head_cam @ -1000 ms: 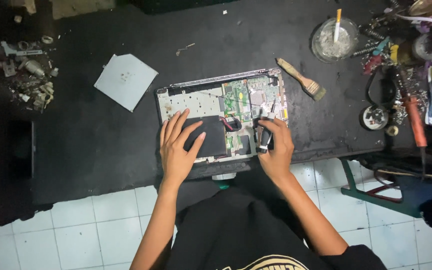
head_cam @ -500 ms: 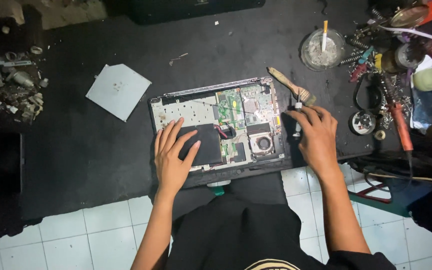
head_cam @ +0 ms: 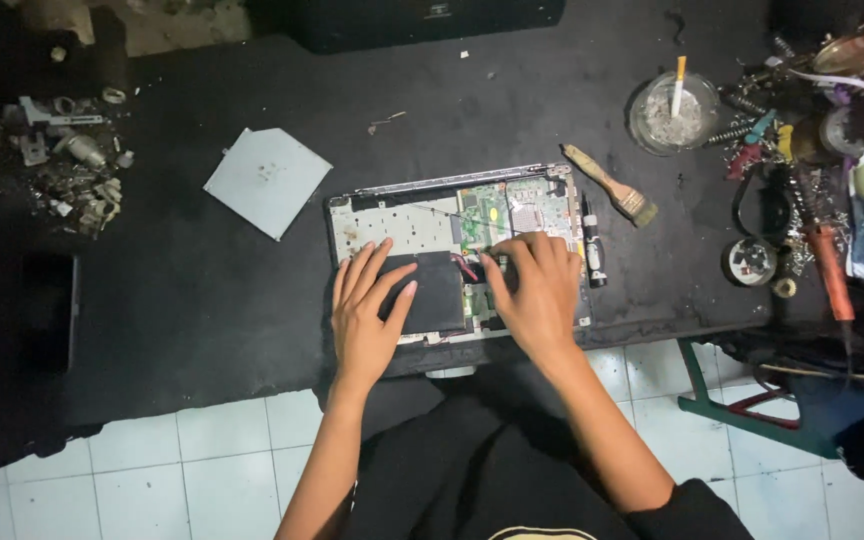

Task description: Unscrewing the back cover of a laptop, removing the cover, and cleaning the internal components with a brush.

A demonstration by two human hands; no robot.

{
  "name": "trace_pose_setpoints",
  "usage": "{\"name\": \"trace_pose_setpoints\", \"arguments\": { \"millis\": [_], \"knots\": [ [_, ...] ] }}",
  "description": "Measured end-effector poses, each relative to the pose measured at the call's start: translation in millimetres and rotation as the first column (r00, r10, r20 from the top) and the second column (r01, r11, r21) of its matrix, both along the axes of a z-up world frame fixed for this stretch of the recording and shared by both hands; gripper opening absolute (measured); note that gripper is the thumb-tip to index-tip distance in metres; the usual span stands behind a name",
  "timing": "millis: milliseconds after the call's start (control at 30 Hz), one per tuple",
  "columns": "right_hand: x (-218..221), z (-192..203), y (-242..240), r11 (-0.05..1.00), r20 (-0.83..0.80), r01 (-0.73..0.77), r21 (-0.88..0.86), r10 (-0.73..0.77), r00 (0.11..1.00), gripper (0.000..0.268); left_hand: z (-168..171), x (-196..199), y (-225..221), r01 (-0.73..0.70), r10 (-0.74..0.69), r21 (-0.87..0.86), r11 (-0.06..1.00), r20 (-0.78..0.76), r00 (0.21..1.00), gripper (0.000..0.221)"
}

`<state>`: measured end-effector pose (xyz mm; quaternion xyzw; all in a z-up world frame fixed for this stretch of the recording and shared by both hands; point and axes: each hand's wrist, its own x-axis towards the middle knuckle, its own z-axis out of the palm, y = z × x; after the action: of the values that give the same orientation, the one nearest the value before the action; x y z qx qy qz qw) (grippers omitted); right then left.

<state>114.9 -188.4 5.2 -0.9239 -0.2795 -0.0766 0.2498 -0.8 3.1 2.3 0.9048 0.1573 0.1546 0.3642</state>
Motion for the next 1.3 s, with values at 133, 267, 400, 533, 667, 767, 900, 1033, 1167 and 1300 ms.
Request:
{"name": "trace_pose_setpoints", "arguments": {
  "millis": [133,267,400,533,667,767,900,1033,1167,1300],
  "knots": [
    [-2,-11,9,1.0,-0.034,0.017,-0.024,-0.018,0.999,0.012,-1,-1,1,-0.007,0.007,0.002,1.0,-0.004,1.0,0.022],
    [-6,-13,15,0.999,-0.047,0.032,0.034,-0.031,0.998,0.011,1,0,1,-0.01,0.01,-0.012,1.0,0.005,1.0,0.022],
    [-9,-22,15,0.992,-0.07,0.055,0.111,-0.047,0.996,0.01,0,0,0,-0.014,0.014,-0.003,1.0,0.028,1.0,0.021],
    [-8,-23,15,0.99,-0.094,0.05,0.134,-0.037,0.995,0.009,1,0,0,-0.014,0.014,0.004,1.0,0.031,0.999,0.021],
    [-7,-22,14,0.988,-0.113,0.029,0.15,-0.012,0.994,0.007,1,0,0,-0.012,0.012,-0.008,1.0,-0.003,1.0,0.022],
    [-6,-22,14,0.986,-0.12,0.015,0.164,0.005,0.993,0.008,3,1,0,-0.016,0.016,-0.02,1.0,-0.003,1.0,0.022],
    [-6,-27,13,0.985,-0.138,0.025,0.173,-0.001,0.99,0.01,5,1,0,-0.01,0.01,-0.021,1.0,-0.01,1.0,0.023],
    [-6,-29,13,0.984,-0.151,0.043,0.173,-0.017,0.988,0.01,4,1,0,-0.008,0.008,-0.017,1.0,-0.024,1.0,0.022],
    [-7,-26,11,0.976,-0.143,0.016,0.215,0.015,0.99,0.011,3,2,0,-0.009,0.009,-0.023,1.0,-0.014,1.0,0.021],
    [-9,-21,14,0.978,-0.106,-0.01,0.209,0.033,0.994,0.013,5,2,0,-0.011,0.011,-0.01,1.0,-0.019,1.0,0.021]
  ]
}}
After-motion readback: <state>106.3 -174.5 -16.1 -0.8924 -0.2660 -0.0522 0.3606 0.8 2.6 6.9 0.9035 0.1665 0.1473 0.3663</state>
